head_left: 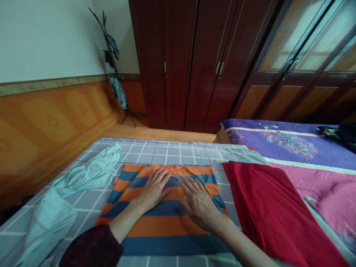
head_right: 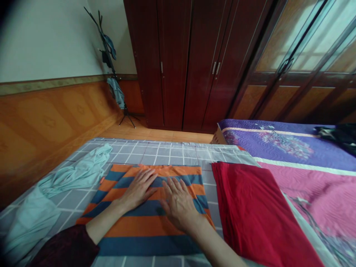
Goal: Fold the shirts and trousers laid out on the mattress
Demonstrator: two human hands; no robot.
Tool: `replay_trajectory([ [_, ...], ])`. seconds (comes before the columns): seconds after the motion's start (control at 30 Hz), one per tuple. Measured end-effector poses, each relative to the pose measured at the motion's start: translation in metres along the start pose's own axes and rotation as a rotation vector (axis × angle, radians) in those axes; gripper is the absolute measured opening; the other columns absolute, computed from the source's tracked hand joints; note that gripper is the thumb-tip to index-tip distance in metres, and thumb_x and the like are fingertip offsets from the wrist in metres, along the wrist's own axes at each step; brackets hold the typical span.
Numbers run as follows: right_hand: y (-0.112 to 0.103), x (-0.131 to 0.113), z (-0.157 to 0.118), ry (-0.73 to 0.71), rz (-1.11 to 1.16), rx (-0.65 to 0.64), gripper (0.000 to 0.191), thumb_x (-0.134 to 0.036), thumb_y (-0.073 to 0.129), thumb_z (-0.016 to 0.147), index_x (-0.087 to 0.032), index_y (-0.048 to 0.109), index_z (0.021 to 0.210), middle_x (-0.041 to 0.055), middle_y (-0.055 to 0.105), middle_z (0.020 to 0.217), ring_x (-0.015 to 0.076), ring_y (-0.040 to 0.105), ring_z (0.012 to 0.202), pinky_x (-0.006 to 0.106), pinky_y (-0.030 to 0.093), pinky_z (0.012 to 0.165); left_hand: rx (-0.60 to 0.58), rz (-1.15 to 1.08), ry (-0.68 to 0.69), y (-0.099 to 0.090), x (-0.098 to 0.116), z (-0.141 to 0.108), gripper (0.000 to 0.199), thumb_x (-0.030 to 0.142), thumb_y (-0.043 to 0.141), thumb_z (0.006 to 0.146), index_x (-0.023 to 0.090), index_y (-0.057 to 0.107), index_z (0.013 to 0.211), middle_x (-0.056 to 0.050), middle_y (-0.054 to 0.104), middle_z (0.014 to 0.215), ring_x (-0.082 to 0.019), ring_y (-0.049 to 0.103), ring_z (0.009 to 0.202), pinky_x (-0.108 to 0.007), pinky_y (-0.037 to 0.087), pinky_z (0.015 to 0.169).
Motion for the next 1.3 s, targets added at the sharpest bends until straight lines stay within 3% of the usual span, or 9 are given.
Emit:
replay_trajectory([
  [0.17, 0.028, 0.032, 0.051, 0.138, -0.046, -0.012, 0.056, -0.045, 0.042, 0.093, -0.013, 0.04, 0.139, 0.0145, 0.037, 0.145, 0.0298, 0.029, 0.135, 0.051, 0.023, 0.109, -0.027, 0.047, -0.096, 0.01, -0.013, -0.004, 0.063, 0.058, 0.041, 0.089, 0.029, 0.03, 0.144, -0.009, 0.02, 0.154, -0.031, 0.01, 0.142, -0.057, 0.008, 0.112],
  [0.4, 0.045, 0.063, 0.051, 0.425, -0.21, -0.015, 0.061, -0.046, 0.037, 0.094, -0.007, 0.036, 0.141, 0.0158, 0.034, 0.147, 0.0315, 0.027, 0.136, 0.048, 0.019, 0.109, -0.066, 0.07, -0.268, 0.008, -0.04, -0.005, 0.072, 0.063, 0.031, 0.089, 0.021, 0.025, 0.147, -0.008, 0.014, 0.155, -0.033, 0.003, 0.142, -0.059, 0.004, 0.111],
  [0.57, 0.029, 0.078, 0.02, 0.504, -0.298, -0.013, 0.059, -0.041, 0.037, 0.094, 0.0, 0.041, 0.136, 0.0208, 0.039, 0.142, 0.0348, 0.032, 0.133, 0.046, 0.031, 0.104, -0.051, 0.067, -0.317, 0.005, -0.057, -0.004, 0.073, 0.063, 0.03, 0.09, 0.018, 0.024, 0.147, -0.011, 0.013, 0.155, -0.034, 0.006, 0.142, -0.058, 0.005, 0.111],
  [0.7, 0.021, 0.082, -0.032, 0.406, -0.244, 0.064, 0.059, -0.041, 0.034, 0.093, 0.001, 0.044, 0.132, 0.0246, 0.045, 0.136, 0.0342, 0.046, 0.122, 0.045, 0.041, 0.098, -0.078, 0.044, -0.257, -0.006, -0.068, -0.019, 0.074, 0.063, 0.03, 0.09, 0.02, 0.017, 0.149, -0.011, 0.012, 0.155, -0.033, 0.006, 0.142, -0.056, 0.004, 0.111],
  [0.83, 0.035, 0.077, -0.072, 0.262, -0.173, 0.142, 0.06, -0.046, 0.03, 0.093, -0.008, 0.036, 0.139, 0.0179, 0.039, 0.143, 0.031, 0.034, 0.133, 0.048, 0.038, 0.102, -0.127, 0.011, -0.149, -0.007, -0.085, -0.04, 0.07, 0.062, 0.029, 0.091, 0.024, 0.016, 0.149, -0.007, 0.013, 0.155, -0.028, 0.007, 0.143, -0.05, 0.006, 0.113],
  [0.97, 0.047, 0.082, -0.082, 0.309, -0.181, 0.191, 0.064, -0.047, 0.027, 0.092, 0.0, 0.045, 0.131, 0.0231, 0.041, 0.14, 0.0365, 0.034, 0.132, 0.053, 0.034, 0.103, -0.085, 0.034, -0.294, -0.012, -0.119, -0.058, 0.065, 0.056, 0.034, 0.092, 0.021, 0.026, 0.146, -0.009, 0.019, 0.153, -0.029, 0.012, 0.142, -0.052, 0.01, 0.112],
  [1.07, 0.037, 0.088, -0.082, 0.341, -0.133, 0.194, 0.067, -0.051, 0.033, 0.088, 0.001, 0.051, 0.125, 0.0255, 0.049, 0.131, 0.0378, 0.043, 0.125, 0.051, 0.038, 0.101, -0.036, 0.056, -0.402, -0.025, -0.132, -0.074, 0.063, 0.051, 0.038, 0.092, 0.016, 0.033, 0.144, -0.012, 0.024, 0.152, -0.032, 0.014, 0.141, -0.055, 0.013, 0.111],
  [1.2, 0.012, 0.101, -0.08, 0.477, 0.038, 0.126, 0.059, -0.057, 0.044, 0.079, -0.012, 0.061, 0.114, 0.0175, 0.067, 0.105, 0.0329, 0.064, 0.097, 0.043, 0.052, 0.083, 0.094, -0.007, -0.358, -0.044, -0.115, -0.097, 0.059, 0.047, 0.041, 0.092, 0.016, 0.037, 0.141, -0.014, 0.032, 0.149, -0.031, 0.025, 0.138, -0.052, 0.021, 0.11],
  [1.3, 0.003, 0.112, -0.076, 0.651, 0.154, 0.038, 0.051, -0.062, 0.05, 0.071, -0.022, 0.069, 0.096, 0.0082, 0.072, 0.08, 0.0287, 0.069, 0.074, 0.035, 0.055, 0.063, 0.256, -0.11, -0.266, -0.05, -0.095, -0.106, 0.052, 0.041, 0.043, 0.093, 0.018, 0.038, 0.14, -0.012, 0.041, 0.144, -0.026, 0.036, 0.133, -0.047, 0.029, 0.109],
])
Point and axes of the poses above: each hand's wrist, its own z-axis towards the middle knuckle, its own y-axis out of the palm, x = y × z, the point moved 3 cm from there along z, towards the middle knuckle
